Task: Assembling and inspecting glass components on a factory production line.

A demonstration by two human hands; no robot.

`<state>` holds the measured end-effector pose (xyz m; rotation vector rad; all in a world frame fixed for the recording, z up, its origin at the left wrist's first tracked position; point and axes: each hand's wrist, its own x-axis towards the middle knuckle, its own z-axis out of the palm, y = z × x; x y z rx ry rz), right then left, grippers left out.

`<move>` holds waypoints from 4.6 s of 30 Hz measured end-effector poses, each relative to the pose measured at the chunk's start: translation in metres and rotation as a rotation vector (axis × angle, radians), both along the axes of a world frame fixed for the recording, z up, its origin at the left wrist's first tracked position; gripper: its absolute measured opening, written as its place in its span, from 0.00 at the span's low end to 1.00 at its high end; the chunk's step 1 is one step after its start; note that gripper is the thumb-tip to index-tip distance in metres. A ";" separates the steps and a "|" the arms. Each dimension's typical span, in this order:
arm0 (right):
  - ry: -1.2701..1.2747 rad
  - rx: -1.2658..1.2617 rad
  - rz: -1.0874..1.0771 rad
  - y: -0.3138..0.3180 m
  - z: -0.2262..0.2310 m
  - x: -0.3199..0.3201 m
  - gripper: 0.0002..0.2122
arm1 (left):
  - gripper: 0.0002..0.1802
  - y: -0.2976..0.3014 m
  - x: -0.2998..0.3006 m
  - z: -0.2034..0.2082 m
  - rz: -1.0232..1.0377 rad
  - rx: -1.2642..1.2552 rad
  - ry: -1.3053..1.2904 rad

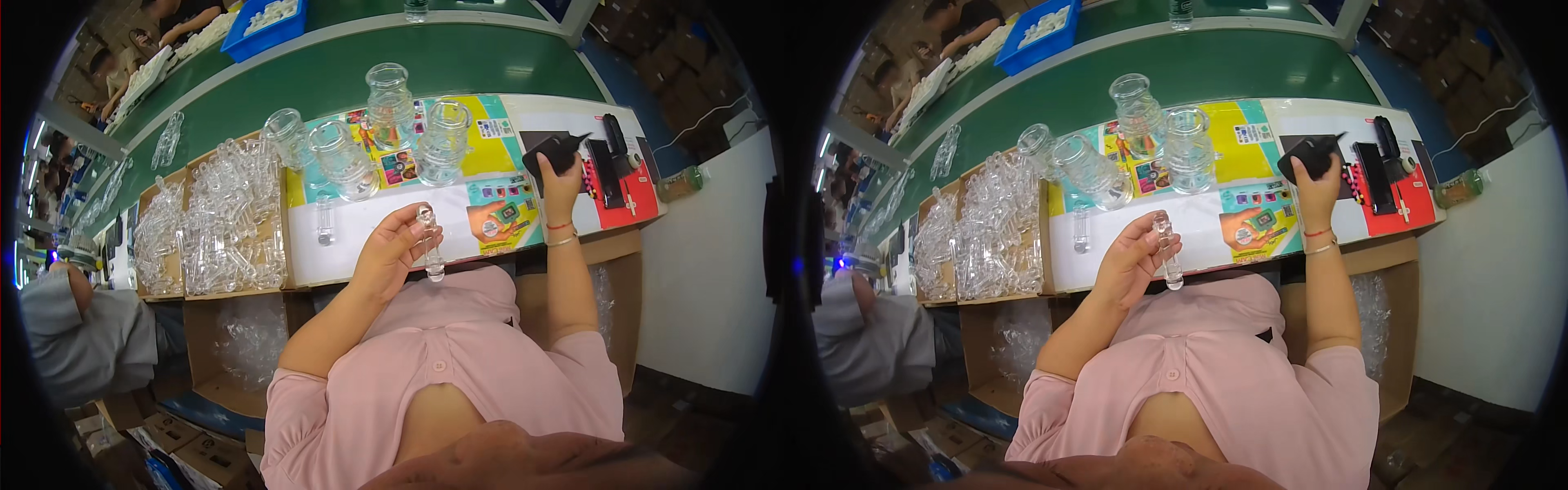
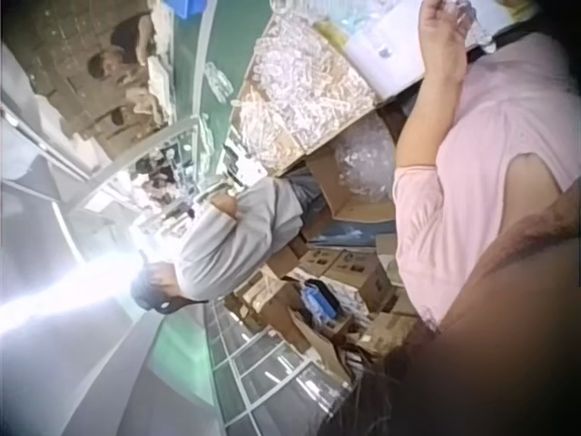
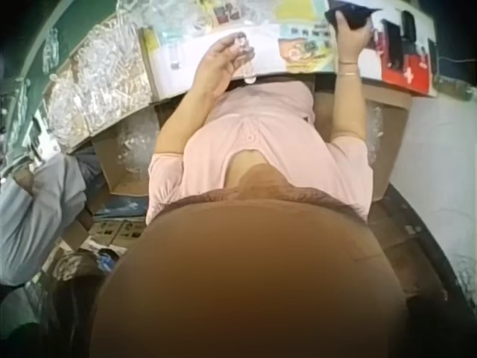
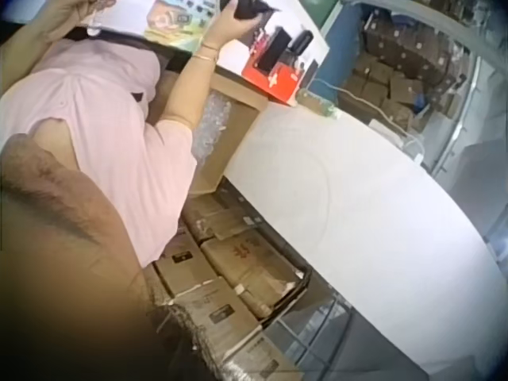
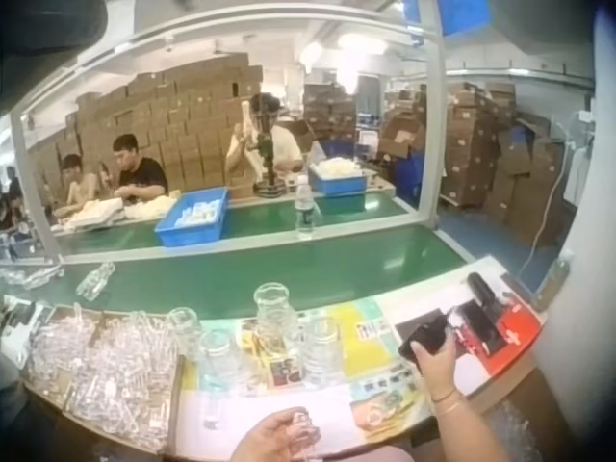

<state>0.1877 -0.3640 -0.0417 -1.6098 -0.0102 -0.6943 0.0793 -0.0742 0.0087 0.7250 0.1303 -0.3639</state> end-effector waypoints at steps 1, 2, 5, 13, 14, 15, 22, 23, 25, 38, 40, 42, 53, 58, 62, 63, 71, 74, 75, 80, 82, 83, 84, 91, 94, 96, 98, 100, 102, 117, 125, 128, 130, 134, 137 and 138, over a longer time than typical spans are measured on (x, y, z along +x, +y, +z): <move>0.054 -0.157 -0.074 -0.006 -0.007 0.007 0.20 | 0.18 -0.004 0.004 -0.002 -0.008 0.001 -0.001; 0.110 -0.313 -0.148 -0.012 -0.013 0.011 0.20 | 0.17 -0.008 0.008 -0.005 -0.006 -0.023 0.019; 0.344 -0.391 -0.104 -0.009 0.001 0.007 0.21 | 0.15 -0.016 0.015 -0.006 0.005 -0.056 0.044; -0.308 -0.237 -0.149 0.004 0.018 -0.010 0.20 | 0.11 -0.029 0.021 -0.015 -0.015 -0.077 0.071; -0.519 -0.284 -0.212 0.009 0.028 -0.021 0.20 | 0.10 -0.030 0.021 -0.017 -0.028 -0.063 0.077; -0.732 -0.327 -0.274 0.012 0.034 -0.035 0.20 | 0.10 -0.030 0.020 -0.017 -0.042 -0.048 0.082; -0.011 -0.250 0.633 0.072 0.026 -0.091 0.18 | 0.16 -0.051 0.020 -0.027 -0.226 -0.079 0.051; 0.060 -0.030 0.637 0.074 0.018 -0.091 0.18 | 0.16 -0.053 0.022 -0.036 -0.226 -0.077 0.049; 0.131 0.187 0.634 0.073 0.021 -0.091 0.17 | 0.23 -0.056 0.030 -0.047 0.215 0.554 -0.275; 0.167 0.433 0.485 0.054 0.021 -0.082 0.19 | 0.51 -0.034 0.069 -0.049 -0.013 0.587 -0.459; 0.143 0.399 0.524 0.057 0.025 -0.089 0.20 | 0.52 -0.030 0.037 -0.026 -0.023 0.366 -0.418; 0.120 0.365 0.574 0.062 0.030 -0.093 0.20 | 0.55 -0.024 0.016 -0.012 -0.030 0.412 -0.479; 0.018 0.320 0.800 0.080 0.048 -0.108 0.17 | 0.55 -0.015 -0.014 0.003 -0.004 0.348 -0.473; -0.030 0.187 0.699 0.083 0.045 -0.111 0.17 | 0.54 -0.011 -0.017 0.004 -0.004 0.400 -0.513; -0.078 0.081 0.634 0.086 0.043 -0.114 0.17 | 0.55 -0.008 -0.021 -0.002 0.020 0.512 -0.609; -0.078 0.083 0.639 0.085 0.044 -0.115 0.17 | 0.55 -0.006 -0.023 -0.001 0.015 0.465 -0.574; -0.062 0.365 0.819 0.114 0.102 -0.107 0.33 | 0.50 0.023 -0.032 -0.001 -0.224 0.676 -0.949; -0.078 0.169 1.032 0.117 0.104 -0.117 0.32 | 0.44 0.017 -0.036 0.013 -0.090 0.503 -1.192; -0.110 -0.047 1.181 0.113 0.103 -0.119 0.33 | 0.44 0.020 -0.041 0.015 -0.070 0.526 -1.191; -0.242 0.045 1.362 0.124 0.097 -0.131 0.16 | 0.44 0.031 -0.067 0.020 -0.015 0.834 -1.424; -0.251 0.044 1.431 0.131 0.092 -0.128 0.17 | 0.43 0.038 -0.069 0.014 -0.024 0.908 -1.439; -0.262 0.044 1.493 0.135 0.090 -0.127 0.19 | 0.43 0.040 -0.070 0.009 0.034 0.842 -1.424; -0.257 0.040 1.487 0.135 0.094 -0.128 0.19 | 0.43 0.039 -0.072 0.005 0.085 0.766 -1.409; -0.351 -0.110 1.041 0.205 0.088 -0.084 0.26 | 0.45 0.078 -0.086 -0.013 0.189 0.772 -0.674; -0.430 -0.555 0.980 0.228 0.084 -0.102 0.36 | 0.47 0.079 -0.082 0.002 0.489 0.544 -0.829; -0.409 -0.552 0.980 0.244 0.067 -0.106 0.37 | 0.48 0.084 -0.089 -0.005 0.772 0.218 -0.741; -0.226 -0.396 1.235 0.249 0.057 -0.103 0.37 | 0.55 0.115 -0.099 -0.029 0.835 0.761 -0.648; 0.176 -0.069 1.544 0.254 0.048 -0.109 0.36 | 0.55 0.124 -0.097 -0.020 0.801 0.632 -0.585; 0.613 0.387 1.770 0.263 0.042 -0.118 0.27 | 0.56 0.132 -0.096 -0.008 0.653 0.343 -0.431; -0.139 -1.374 0.796 0.307 0.014 -0.053 0.10 | 0.57 0.143 -0.115 -0.008 0.891 0.521 -0.350; -0.040 -0.881 0.928 0.221 0.022 -0.062 0.16 | 0.57 0.136 -0.104 -0.009 0.777 0.428 -0.298; 0.646 0.158 1.164 0.201 0.051 -0.073 0.21 | 0.56 0.128 -0.096 -0.004 0.677 0.386 -0.296; 0.637 0.290 1.174 0.193 0.059 -0.079 0.20 | 0.56 0.121 -0.089 0.001 0.605 0.388 -0.303; 0.561 0.422 1.151 0.184 0.067 -0.095 0.20 | 0.56 0.101 -0.073 0.027 0.471 0.346 -0.304; 0.412 0.196 1.088 0.181 0.074 -0.100 0.21 | 0.55 0.090 -0.067 0.030 0.436 0.380 -0.341; 0.410 0.200 1.083 0.179 0.074 -0.101 0.21 | 0.54 0.086 -0.066 0.030 0.438 0.415 -0.372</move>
